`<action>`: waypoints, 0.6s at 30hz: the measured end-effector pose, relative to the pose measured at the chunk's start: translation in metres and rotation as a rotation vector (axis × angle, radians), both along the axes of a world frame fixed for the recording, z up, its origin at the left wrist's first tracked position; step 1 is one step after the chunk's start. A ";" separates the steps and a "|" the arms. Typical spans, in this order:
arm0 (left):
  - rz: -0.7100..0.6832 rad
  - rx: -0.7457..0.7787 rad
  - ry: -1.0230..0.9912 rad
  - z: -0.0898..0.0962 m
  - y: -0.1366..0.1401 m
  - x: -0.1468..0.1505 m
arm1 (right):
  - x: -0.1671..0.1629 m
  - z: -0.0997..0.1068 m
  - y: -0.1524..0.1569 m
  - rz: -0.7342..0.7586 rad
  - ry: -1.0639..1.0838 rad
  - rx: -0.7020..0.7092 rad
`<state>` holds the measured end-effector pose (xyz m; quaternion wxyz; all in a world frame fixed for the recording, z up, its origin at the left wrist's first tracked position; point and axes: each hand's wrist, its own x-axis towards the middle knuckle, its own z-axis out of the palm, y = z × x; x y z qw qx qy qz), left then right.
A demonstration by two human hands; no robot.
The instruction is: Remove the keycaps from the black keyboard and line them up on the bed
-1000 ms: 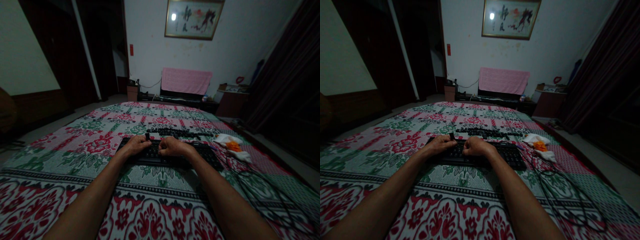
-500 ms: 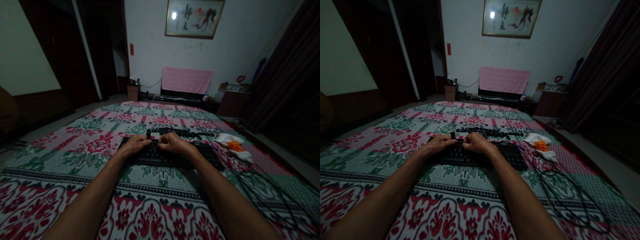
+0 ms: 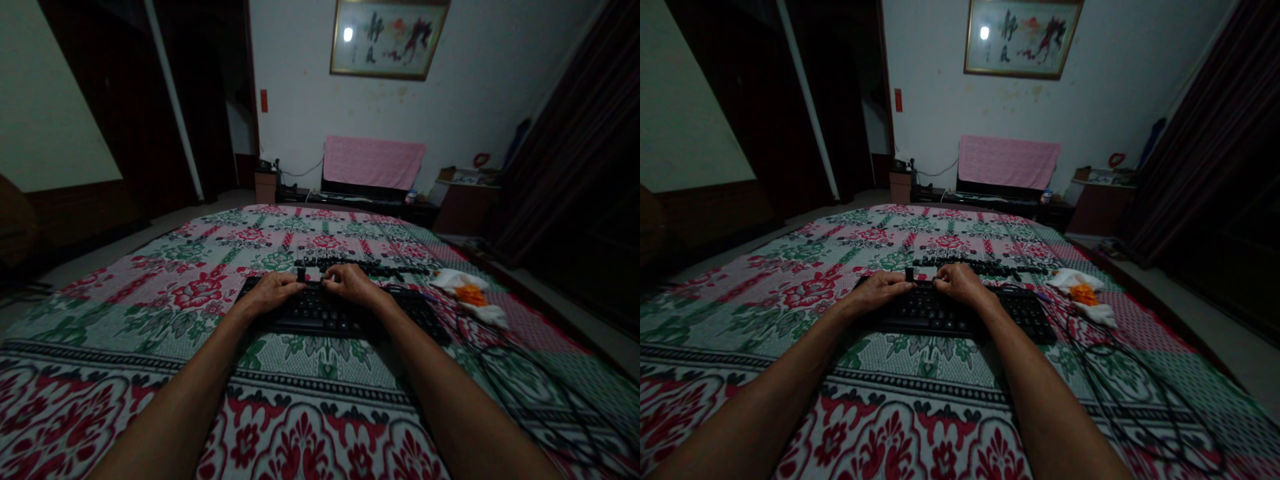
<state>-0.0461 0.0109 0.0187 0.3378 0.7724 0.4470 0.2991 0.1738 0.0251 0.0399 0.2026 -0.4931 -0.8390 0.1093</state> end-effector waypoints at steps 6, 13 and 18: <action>-0.018 0.039 0.015 0.004 -0.003 0.000 | -0.004 -0.005 0.034 -0.086 -0.004 0.036; -0.011 0.036 0.017 0.008 -0.006 0.002 | 0.001 -0.016 0.050 -0.112 0.110 -0.030; -0.015 0.029 0.003 0.005 -0.005 0.001 | 0.009 -0.012 0.042 -0.236 0.483 -0.425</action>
